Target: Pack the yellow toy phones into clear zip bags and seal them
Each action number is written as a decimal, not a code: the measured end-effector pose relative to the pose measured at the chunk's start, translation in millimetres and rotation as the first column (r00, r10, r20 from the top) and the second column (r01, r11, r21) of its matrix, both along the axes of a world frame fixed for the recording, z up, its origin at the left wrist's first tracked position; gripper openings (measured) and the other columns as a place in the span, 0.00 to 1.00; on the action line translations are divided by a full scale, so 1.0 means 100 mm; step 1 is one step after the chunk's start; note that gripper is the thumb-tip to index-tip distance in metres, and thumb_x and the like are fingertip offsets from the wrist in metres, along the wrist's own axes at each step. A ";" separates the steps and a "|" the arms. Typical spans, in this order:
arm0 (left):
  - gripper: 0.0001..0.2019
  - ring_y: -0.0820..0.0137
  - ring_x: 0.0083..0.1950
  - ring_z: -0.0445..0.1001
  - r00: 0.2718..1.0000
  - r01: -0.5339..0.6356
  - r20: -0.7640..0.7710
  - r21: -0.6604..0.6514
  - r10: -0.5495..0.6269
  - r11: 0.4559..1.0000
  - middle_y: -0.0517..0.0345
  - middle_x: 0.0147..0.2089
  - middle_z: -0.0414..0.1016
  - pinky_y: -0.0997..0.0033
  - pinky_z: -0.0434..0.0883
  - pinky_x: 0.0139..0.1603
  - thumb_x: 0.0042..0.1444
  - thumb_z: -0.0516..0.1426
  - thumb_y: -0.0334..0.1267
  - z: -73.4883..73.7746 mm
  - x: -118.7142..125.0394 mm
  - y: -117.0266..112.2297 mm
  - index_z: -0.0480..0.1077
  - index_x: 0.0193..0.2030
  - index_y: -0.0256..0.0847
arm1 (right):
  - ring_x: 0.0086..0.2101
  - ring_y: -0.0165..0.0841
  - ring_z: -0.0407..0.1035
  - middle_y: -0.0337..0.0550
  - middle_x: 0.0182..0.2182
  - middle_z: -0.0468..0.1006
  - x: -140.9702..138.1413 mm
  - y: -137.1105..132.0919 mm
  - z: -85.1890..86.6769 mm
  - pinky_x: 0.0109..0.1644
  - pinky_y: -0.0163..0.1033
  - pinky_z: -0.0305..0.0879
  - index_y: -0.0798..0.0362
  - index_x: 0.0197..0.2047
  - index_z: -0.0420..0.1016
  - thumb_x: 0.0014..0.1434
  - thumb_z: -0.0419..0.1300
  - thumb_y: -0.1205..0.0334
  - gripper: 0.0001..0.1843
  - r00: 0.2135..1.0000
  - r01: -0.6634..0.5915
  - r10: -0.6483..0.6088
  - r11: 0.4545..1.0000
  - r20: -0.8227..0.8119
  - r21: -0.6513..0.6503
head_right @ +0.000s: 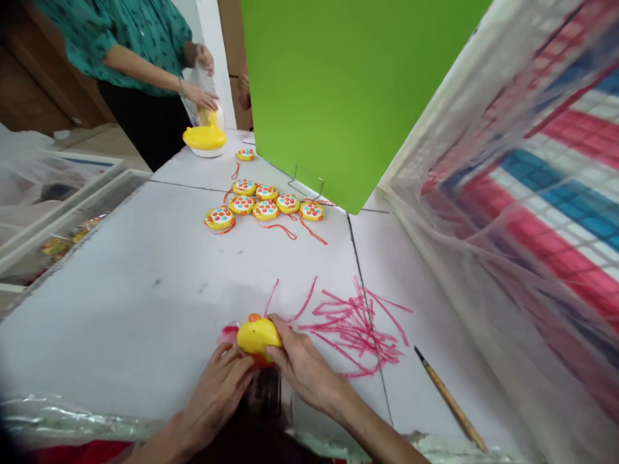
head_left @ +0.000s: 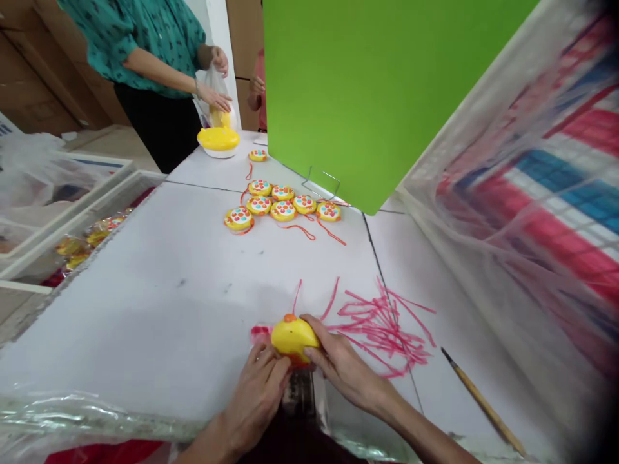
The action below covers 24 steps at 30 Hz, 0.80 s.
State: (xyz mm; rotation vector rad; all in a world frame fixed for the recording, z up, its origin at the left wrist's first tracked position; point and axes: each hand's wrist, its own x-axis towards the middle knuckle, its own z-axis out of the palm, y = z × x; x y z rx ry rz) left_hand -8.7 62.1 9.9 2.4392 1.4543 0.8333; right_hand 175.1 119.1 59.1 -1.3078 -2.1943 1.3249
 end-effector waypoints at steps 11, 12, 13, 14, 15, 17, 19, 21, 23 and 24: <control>0.12 0.68 0.30 0.73 0.746 -0.052 0.391 -0.772 0.539 0.633 0.57 0.31 0.76 0.72 0.69 0.31 0.57 0.50 0.43 0.17 -0.30 0.20 0.69 0.39 0.38 | 0.45 0.35 0.67 0.48 0.50 0.70 0.06 0.05 0.02 0.49 0.40 0.64 0.49 0.62 0.52 0.64 0.46 0.59 0.23 0.997 -0.069 0.063 0.990 0.054 0.122; 0.12 0.68 0.31 0.73 0.730 0.001 0.435 -0.773 0.528 0.634 0.56 0.30 0.75 0.72 0.69 0.32 0.57 0.49 0.42 0.16 -0.25 0.23 0.69 0.35 0.38 | 0.45 0.35 0.68 0.48 0.49 0.71 0.06 0.06 0.04 0.48 0.40 0.64 0.49 0.62 0.52 0.64 0.45 0.60 0.23 0.993 -0.093 0.082 0.985 0.080 0.146; 0.12 0.68 0.31 0.73 0.716 0.028 0.463 -0.767 0.523 0.641 0.57 0.29 0.75 0.72 0.68 0.32 0.57 0.48 0.41 0.16 -0.21 0.26 0.69 0.33 0.38 | 0.43 0.35 0.69 0.47 0.47 0.72 0.05 0.08 0.06 0.47 0.39 0.65 0.49 0.61 0.55 0.65 0.45 0.60 0.21 0.988 -0.122 0.102 0.978 0.118 0.171; 0.11 0.69 0.30 0.72 0.707 0.031 0.477 -0.759 0.522 0.651 0.57 0.28 0.74 0.73 0.68 0.32 0.56 0.48 0.41 0.16 -0.18 0.29 0.68 0.31 0.38 | 0.41 0.35 0.70 0.46 0.45 0.74 0.04 0.09 0.09 0.44 0.39 0.66 0.48 0.59 0.59 0.65 0.44 0.60 0.19 0.977 -0.166 0.134 0.967 0.167 0.194; 0.11 0.69 0.30 0.72 0.705 0.025 0.482 -0.750 0.520 0.661 0.58 0.27 0.73 0.73 0.67 0.31 0.56 0.49 0.40 0.17 -0.16 0.31 0.68 0.30 0.38 | 0.38 0.35 0.71 0.45 0.40 0.76 0.04 0.11 0.11 0.41 0.38 0.66 0.48 0.55 0.64 0.65 0.44 0.60 0.17 0.958 -0.230 0.183 0.950 0.221 0.210; 0.11 0.69 0.29 0.70 0.721 0.004 0.474 -0.733 0.506 0.681 0.58 0.26 0.72 0.74 0.65 0.31 0.56 0.49 0.40 0.18 -0.12 0.34 0.67 0.28 0.38 | 0.31 0.33 0.71 0.41 0.31 0.77 0.01 0.13 0.13 0.36 0.35 0.66 0.50 0.41 0.74 0.64 0.46 0.60 0.15 0.893 -0.390 0.310 0.894 0.325 0.220; 0.12 0.70 0.28 0.69 0.733 -0.003 0.467 -0.724 0.494 0.690 0.59 0.25 0.72 0.74 0.64 0.29 0.56 0.49 0.41 0.19 -0.10 0.36 0.67 0.27 0.39 | 0.27 0.32 0.70 0.40 0.26 0.75 -0.03 0.13 0.12 0.32 0.34 0.65 0.52 0.30 0.75 0.62 0.50 0.60 0.15 0.830 -0.491 0.375 0.842 0.413 0.222; 0.12 0.70 0.29 0.69 0.717 0.022 0.494 -0.722 0.492 0.691 0.58 0.27 0.72 0.74 0.64 0.30 0.56 0.49 0.42 0.18 -0.09 0.35 0.67 0.28 0.39 | 0.29 0.34 0.70 0.43 0.30 0.75 -0.08 0.13 0.09 0.33 0.36 0.66 0.53 0.31 0.74 0.60 0.54 0.59 0.10 0.829 -0.467 0.307 0.840 0.467 0.276; 0.11 0.69 0.30 0.69 0.678 0.065 0.539 -0.722 0.500 0.689 0.58 0.28 0.72 0.73 0.65 0.32 0.56 0.50 0.42 0.16 -0.09 0.34 0.68 0.30 0.38 | 0.40 0.40 0.69 0.51 0.44 0.72 -0.15 0.13 0.04 0.39 0.42 0.67 0.54 0.45 0.71 0.57 0.57 0.60 0.12 0.877 -0.363 0.162 0.841 0.453 0.402; 0.11 0.69 0.30 0.70 0.657 0.091 0.559 -0.725 0.506 0.683 0.58 0.28 0.72 0.73 0.66 0.32 0.56 0.49 0.42 0.16 -0.10 0.33 0.68 0.32 0.38 | 0.45 0.43 0.65 0.54 0.50 0.67 -0.19 0.13 0.01 0.43 0.44 0.66 0.54 0.51 0.67 0.57 0.58 0.61 0.18 0.905 -0.302 0.094 0.830 0.415 0.470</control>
